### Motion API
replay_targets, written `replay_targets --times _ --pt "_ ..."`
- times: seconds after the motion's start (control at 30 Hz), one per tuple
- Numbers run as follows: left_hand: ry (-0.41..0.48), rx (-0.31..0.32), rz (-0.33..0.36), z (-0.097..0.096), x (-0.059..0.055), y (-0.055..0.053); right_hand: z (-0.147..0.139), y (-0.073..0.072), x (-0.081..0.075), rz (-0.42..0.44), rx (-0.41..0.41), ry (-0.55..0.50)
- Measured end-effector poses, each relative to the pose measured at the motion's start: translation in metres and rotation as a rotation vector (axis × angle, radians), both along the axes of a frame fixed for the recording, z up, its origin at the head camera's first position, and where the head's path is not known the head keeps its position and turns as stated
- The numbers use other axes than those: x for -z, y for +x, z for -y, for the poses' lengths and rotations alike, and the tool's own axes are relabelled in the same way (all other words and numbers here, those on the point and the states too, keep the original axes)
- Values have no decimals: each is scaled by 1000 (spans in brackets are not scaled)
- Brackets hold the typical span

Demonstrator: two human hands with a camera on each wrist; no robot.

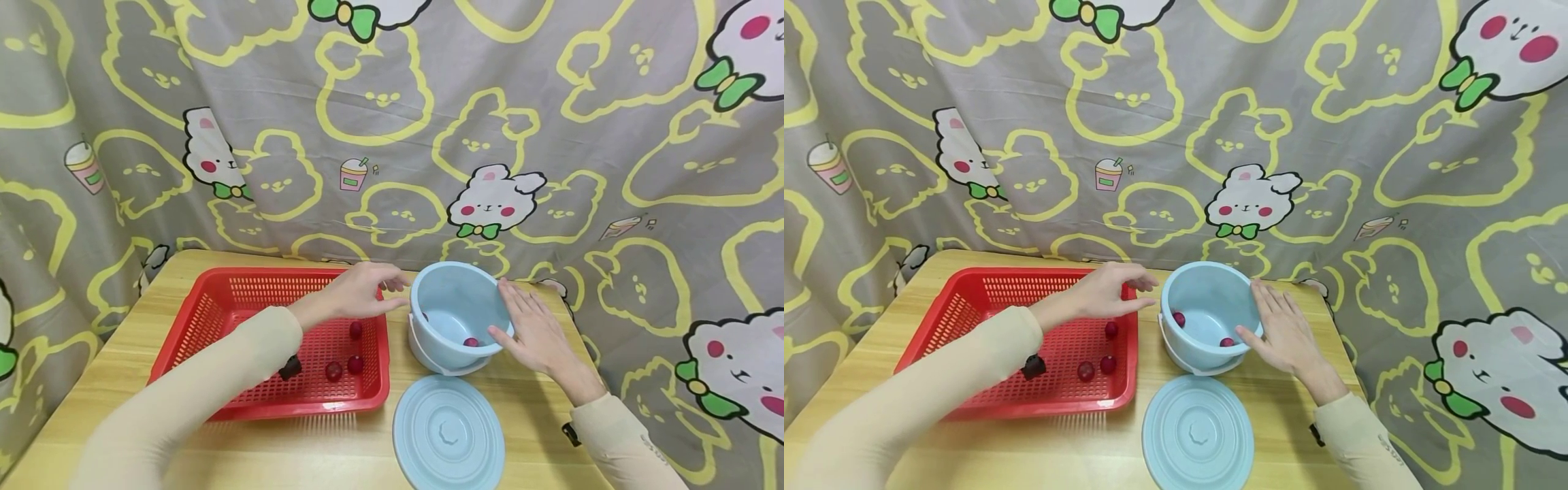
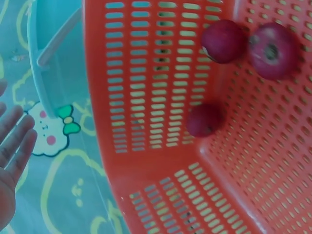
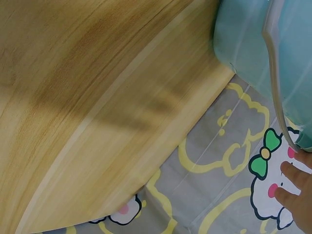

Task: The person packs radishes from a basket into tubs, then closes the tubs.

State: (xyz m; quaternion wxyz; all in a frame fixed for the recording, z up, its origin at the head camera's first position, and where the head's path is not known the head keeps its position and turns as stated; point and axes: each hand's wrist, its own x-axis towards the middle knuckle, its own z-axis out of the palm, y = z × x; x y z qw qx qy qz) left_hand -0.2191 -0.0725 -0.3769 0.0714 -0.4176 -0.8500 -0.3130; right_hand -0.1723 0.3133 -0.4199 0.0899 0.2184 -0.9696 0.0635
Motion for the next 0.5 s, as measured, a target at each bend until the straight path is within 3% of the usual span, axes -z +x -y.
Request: replay_targets --times 0.27,0.5 --pt "-53 -70 40 22 9 -1 0 0 1 -4 0 1" --pt "-92 -73 60 38 21 -3 0 0 0 -13 -5 4"
